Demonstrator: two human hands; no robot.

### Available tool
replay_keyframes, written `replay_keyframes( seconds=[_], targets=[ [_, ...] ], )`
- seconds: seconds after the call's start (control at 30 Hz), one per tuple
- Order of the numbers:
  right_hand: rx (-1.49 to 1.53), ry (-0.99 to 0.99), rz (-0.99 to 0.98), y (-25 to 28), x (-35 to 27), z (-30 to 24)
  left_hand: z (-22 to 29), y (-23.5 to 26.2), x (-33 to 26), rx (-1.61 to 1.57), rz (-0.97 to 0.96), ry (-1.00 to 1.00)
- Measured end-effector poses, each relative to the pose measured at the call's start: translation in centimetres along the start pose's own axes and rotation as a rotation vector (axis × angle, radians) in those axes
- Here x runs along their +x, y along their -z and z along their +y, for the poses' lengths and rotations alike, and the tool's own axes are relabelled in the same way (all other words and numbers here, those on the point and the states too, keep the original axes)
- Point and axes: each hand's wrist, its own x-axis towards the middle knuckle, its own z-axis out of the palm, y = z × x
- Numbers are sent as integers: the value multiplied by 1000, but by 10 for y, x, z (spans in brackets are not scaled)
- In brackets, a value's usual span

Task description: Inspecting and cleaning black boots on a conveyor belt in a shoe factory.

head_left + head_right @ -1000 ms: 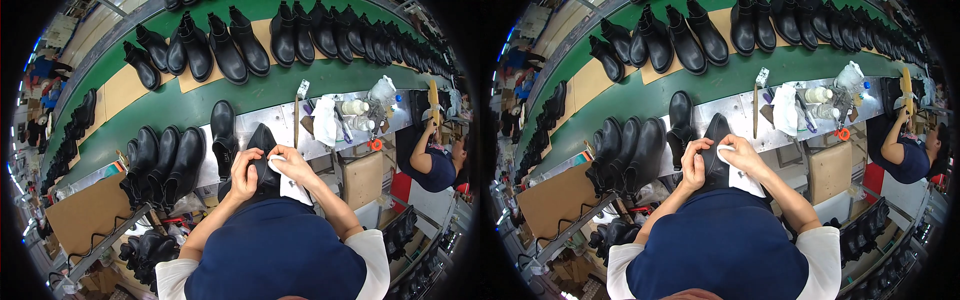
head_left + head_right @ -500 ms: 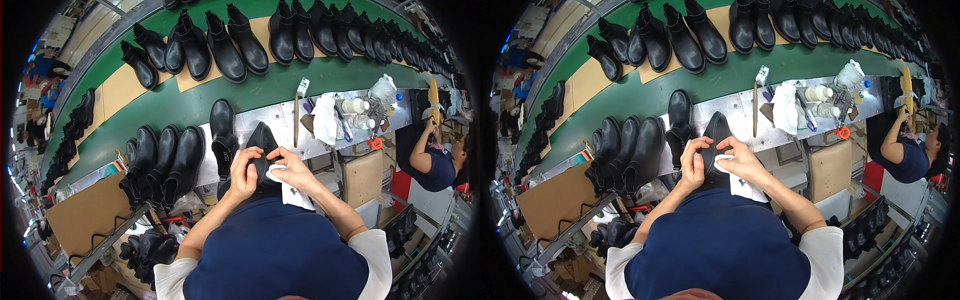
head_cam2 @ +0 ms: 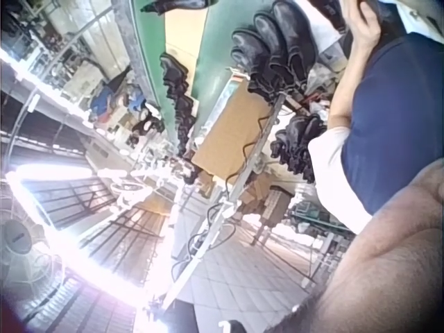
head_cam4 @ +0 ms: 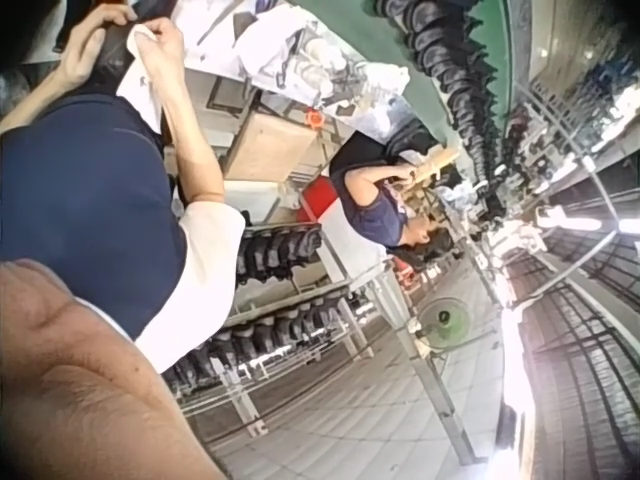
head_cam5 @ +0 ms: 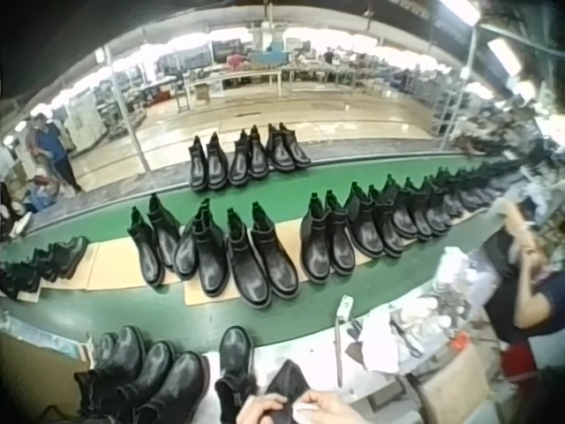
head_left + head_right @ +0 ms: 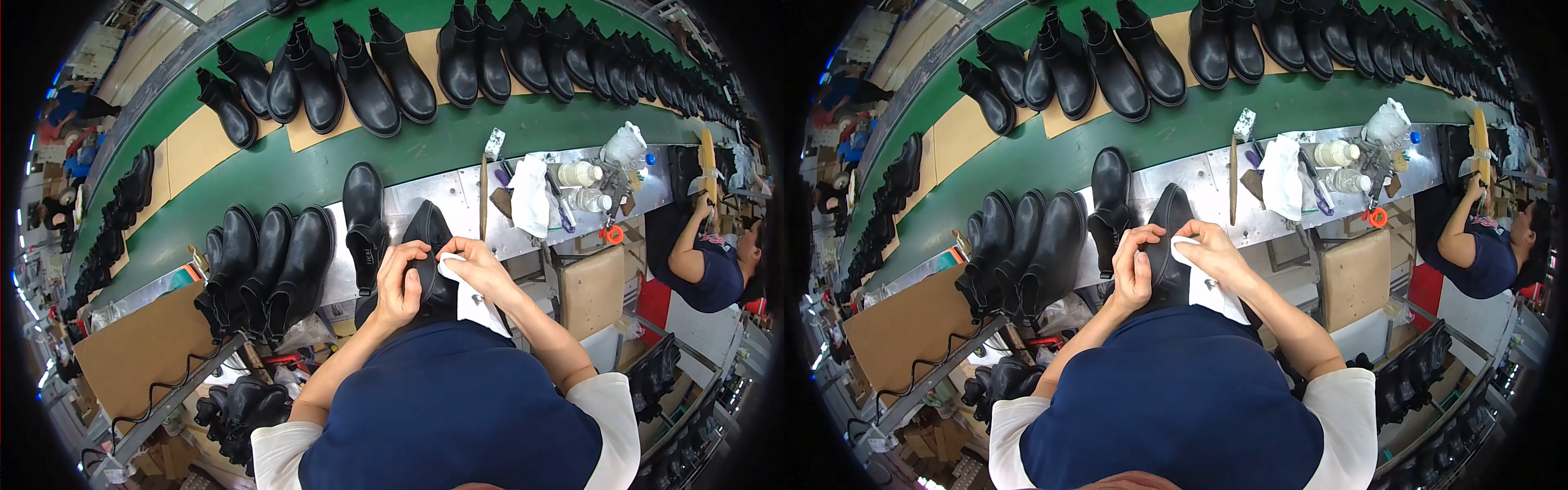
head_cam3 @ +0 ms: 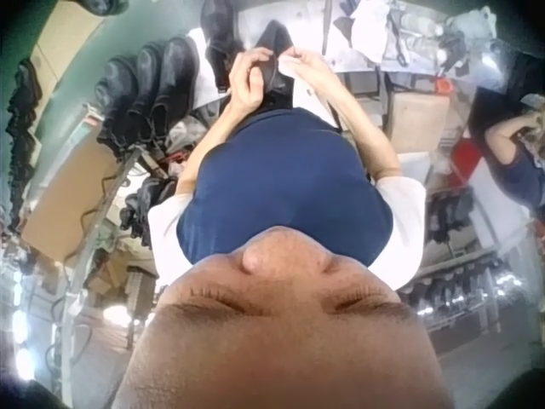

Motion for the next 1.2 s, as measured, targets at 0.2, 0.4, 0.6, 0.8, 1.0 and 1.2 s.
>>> replay_keyframes(
  seconds=[0.2, 0.4, 0.6, 0.8, 1.0, 1.2],
  targets=[
    [-265, 124, 264, 28, 13, -21, -2, -1, -3, -11, 15, -3],
    [-701, 343, 590, 84, 47, 10, -2, -1, -6, -53, 25, 22],
    [-939, 281, 1317, 162, 61, 38, -2, 1, -6, -49, 36, 24],
    [-181, 127, 861, 203, 70, 60, 0, -1, -3, -38, 3, 12],
    [-120, 128, 811, 214, 68, 71, 1, -6, 0, -34, 7, 2],
    [-216, 182, 724, 215, 76, 85, 5, -7, 2, -17, 11, 15]
  ],
)
